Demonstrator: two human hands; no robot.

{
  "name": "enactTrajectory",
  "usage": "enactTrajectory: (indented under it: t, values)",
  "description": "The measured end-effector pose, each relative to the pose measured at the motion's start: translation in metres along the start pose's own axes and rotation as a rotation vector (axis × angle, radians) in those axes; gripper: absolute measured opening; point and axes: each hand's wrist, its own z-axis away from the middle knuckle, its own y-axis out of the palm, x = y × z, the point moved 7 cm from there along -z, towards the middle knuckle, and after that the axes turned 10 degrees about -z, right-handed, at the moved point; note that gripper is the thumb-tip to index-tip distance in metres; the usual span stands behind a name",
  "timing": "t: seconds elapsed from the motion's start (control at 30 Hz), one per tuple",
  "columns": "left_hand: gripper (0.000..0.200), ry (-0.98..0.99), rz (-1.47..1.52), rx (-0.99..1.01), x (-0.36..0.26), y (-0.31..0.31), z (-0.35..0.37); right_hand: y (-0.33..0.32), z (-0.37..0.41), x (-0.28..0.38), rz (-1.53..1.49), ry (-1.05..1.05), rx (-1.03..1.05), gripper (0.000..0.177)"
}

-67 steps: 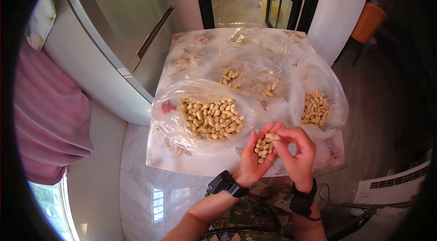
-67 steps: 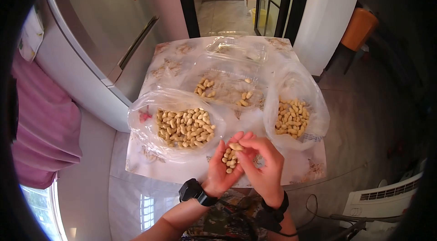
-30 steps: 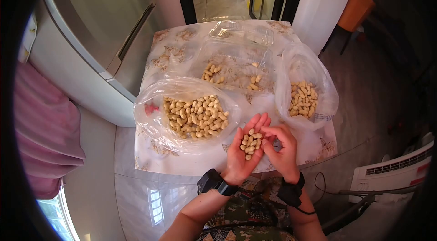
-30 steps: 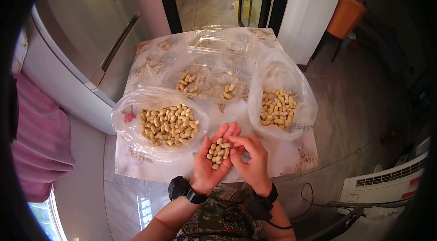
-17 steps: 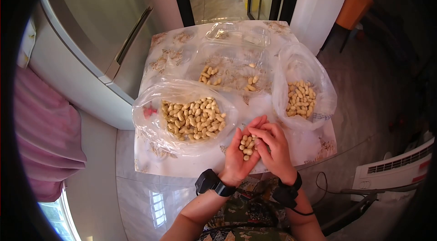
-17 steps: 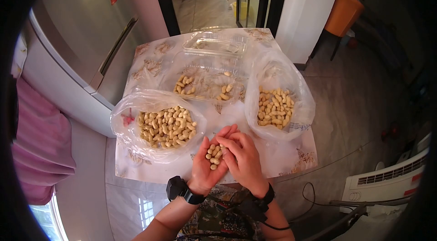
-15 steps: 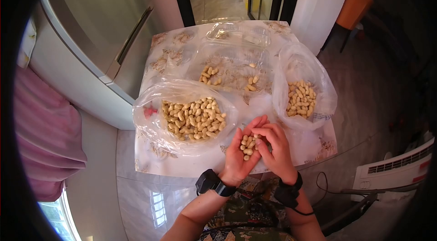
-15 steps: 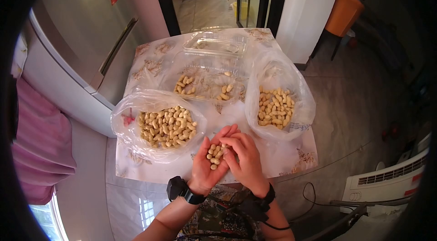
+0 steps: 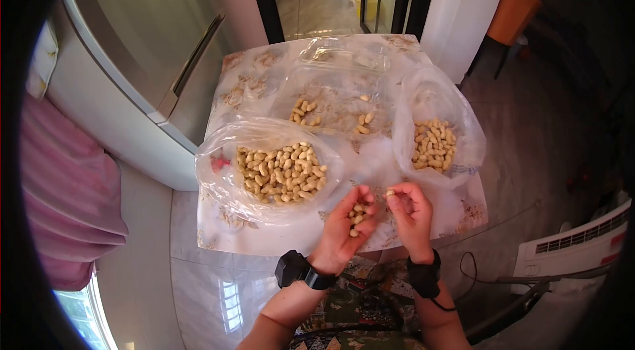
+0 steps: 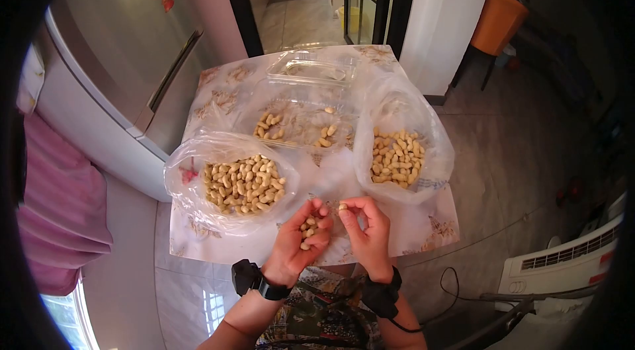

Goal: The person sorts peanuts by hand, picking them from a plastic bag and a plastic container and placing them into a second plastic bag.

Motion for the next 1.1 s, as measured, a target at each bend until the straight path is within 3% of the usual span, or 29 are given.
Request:
enactTrajectory:
  t: [0.1,0.27,0.4,1.1]
  values:
    - [0.023,-0.034,-0.027,0.1,0.0,0.009,0.001,0.002,0.0,-0.001,-0.019,0.002,0.028,0.011]
    - [0.017,0.108,-0.452,0.058,0.003,0.022,0.011,0.006,0.0,0.01,0.031,-0.019,0.055,0.014]
    - [0.016,0.136,-0.441,-0.009,0.003,0.025,0.011,0.004,0.001,0.008,0.006,-0.024,0.04,0.014]
    - [0.016,0.069,-0.499,0.087,0.005,0.023,0.013,0.011,-0.004,0.023,0.206,-0.15,0.125,0.011]
